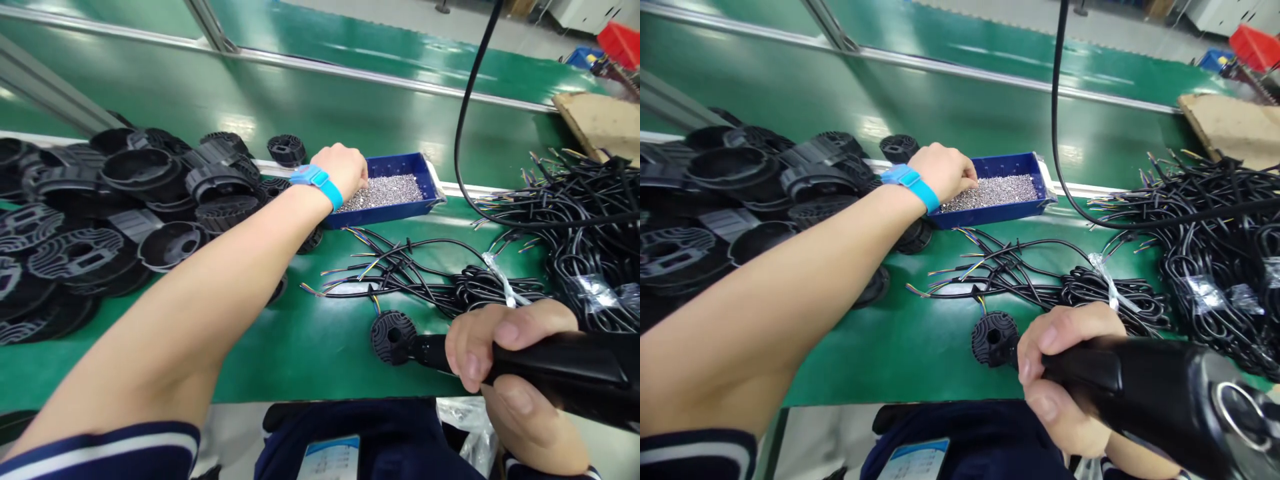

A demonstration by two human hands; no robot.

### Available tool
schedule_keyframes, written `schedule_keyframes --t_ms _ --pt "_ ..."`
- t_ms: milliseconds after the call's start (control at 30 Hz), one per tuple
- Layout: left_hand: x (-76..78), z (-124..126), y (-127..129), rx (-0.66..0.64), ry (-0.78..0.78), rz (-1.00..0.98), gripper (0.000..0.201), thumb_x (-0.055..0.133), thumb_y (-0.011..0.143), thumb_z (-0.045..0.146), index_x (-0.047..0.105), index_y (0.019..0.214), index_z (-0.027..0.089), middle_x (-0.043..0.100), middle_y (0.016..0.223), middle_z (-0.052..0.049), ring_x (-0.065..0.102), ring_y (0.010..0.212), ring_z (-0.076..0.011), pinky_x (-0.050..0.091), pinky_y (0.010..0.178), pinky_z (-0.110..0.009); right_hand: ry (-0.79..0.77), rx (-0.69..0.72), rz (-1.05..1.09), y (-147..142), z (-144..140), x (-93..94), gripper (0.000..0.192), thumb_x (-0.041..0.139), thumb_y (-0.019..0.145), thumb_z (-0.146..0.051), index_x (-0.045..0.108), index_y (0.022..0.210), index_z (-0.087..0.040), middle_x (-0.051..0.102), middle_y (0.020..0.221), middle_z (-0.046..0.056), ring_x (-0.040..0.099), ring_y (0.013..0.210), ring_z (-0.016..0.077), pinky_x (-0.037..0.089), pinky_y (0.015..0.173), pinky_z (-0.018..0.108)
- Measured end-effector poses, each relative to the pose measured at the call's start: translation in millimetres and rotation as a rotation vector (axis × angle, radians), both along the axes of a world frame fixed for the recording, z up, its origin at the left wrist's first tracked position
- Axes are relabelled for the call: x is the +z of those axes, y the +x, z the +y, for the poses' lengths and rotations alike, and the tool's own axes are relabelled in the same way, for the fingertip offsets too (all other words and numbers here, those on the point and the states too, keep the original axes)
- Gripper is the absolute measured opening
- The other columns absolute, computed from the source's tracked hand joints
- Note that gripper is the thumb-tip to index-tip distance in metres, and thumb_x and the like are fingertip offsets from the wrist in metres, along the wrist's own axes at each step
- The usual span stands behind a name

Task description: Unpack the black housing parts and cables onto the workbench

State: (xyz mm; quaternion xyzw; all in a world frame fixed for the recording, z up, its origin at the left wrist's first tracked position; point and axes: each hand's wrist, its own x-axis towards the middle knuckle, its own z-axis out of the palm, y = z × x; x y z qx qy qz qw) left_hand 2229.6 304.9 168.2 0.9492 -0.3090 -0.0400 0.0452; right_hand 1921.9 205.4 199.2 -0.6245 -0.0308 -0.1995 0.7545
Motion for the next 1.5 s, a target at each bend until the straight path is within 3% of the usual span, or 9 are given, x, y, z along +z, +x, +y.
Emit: schedule_keyframes --t_ms 133,233,367,700,1000,1233,1333,1400,1500 --pt "-0.2 -1.6 -1.0 -0.077 0.107 0.0 0.03 0.072 0.081 0.04 0.077 0.105 0.022 0.074 0.104 -0.011 0.065 0.103 -0.0319 0.048 0.087 -0.04 -0.033 0.04 -0.035 1.4 -2.7 -0.6 0.026 0.064 0.084 -0.019 0.055 0.107 -0.026 0.058 0.072 -0.001 0.055 0.056 0.0124 0.047 0.047 0.026" --pt "-4.1 -3.8 -2.5 -0.126 0.158 0.021 0.02 0.074 0.081 0.037 0.078 0.095 0.023 0.075 0.101 -0.009 0.066 0.103 -0.0312 0.047 0.09 -0.04 -0.049 0.061 -0.078 3.3 -5.2 -3.0 0.027 0.063 0.084 -0.017 0.055 0.109 -0.025 0.058 0.072 -0.002 0.055 0.056 0.0116 0.047 0.047 0.024" --pt "-11.8 -0.8 1.4 -0.059 0.038 0.04 0.014 0.076 0.078 0.037 0.078 0.082 0.024 0.076 0.086 -0.006 0.068 0.091 -0.0269 0.048 0.084 -0.037 -0.064 0.069 -0.125 5.8 -5.8 -7.0 0.027 0.063 0.085 -0.018 0.055 0.11 -0.024 0.058 0.072 -0.002 0.055 0.054 0.0103 0.048 0.046 0.023" --pt "-12.7 13.5 13.2 -0.005 -0.243 0.06 0.022 0.064 0.084 0.027 0.079 0.099 0.025 0.077 0.095 -0.007 0.069 0.095 -0.0276 0.051 0.091 -0.043 -0.008 0.058 -0.164 6.8 -4.2 -12.2 0.027 0.065 0.084 -0.018 0.056 0.109 -0.024 0.058 0.072 -0.003 0.052 0.049 0.008 0.047 0.043 0.02" --pt "4.2 24.3 -39.3 0.047 -0.486 0.163 0.02 0.069 0.078 0.028 0.08 0.093 0.021 0.076 0.086 -0.001 0.07 0.084 -0.0206 0.052 0.09 -0.031 -0.056 0.078 -0.149 8.0 -6.6 -5.8 0.029 0.065 0.082 -0.015 0.057 0.108 -0.024 0.059 0.071 -0.001 0.055 0.05 0.0095 0.05 0.045 0.023" --pt "-6.9 35.8 -26.3 0.087 -0.484 0.032 0.023 0.066 0.077 0.017 0.077 0.097 0.02 0.073 0.077 -0.002 0.07 0.081 -0.0215 0.051 0.096 -0.037 -0.055 0.066 -0.119 7.4 -7.1 -2.9 0.024 0.066 0.084 -0.019 0.058 0.106 -0.025 0.06 0.069 -0.002 0.054 0.048 0.0096 0.05 0.046 0.023" --pt "3.0 39.4 -62.4 0.061 -0.657 0.072 0.043 0.068 0.078 0.018 0.063 0.121 0.021 0.072 0.076 0.003 0.07 0.081 -0.0194 0.052 0.093 -0.036 -0.069 0.064 -0.096 6.5 -7.2 -1.9 0.025 0.067 0.083 -0.018 0.057 0.105 -0.025 0.06 0.07 -0.002 0.055 0.048 0.01 0.051 0.046 0.024" --pt "3.8 44.8 -111.4 -0.018 -0.778 0.184 0.046 0.069 0.081 0.021 0.053 0.124 0.022 0.073 0.081 0.003 0.07 0.089 -0.0195 0.053 0.094 -0.036 -0.074 0.051 -0.077 5.1 -6.5 -0.1 0.025 0.068 0.083 -0.019 0.057 0.105 -0.026 0.06 0.069 -0.002 0.055 0.048 0.0102 0.051 0.046 0.024" --pt "-12.2 57.4 -192.4 -0.205 -0.905 0.373 0.032 0.068 0.086 0.023 0.052 0.114 0.025 0.074 0.094 -0.002 0.069 0.102 -0.0223 0.053 0.092 -0.04 -0.07 0.017 -0.029 2.8 -4.2 1.8 0.024 0.068 0.084 -0.021 0.057 0.104 -0.028 0.06 0.069 -0.002 0.054 0.048 0.0107 0.05 0.046 0.026"
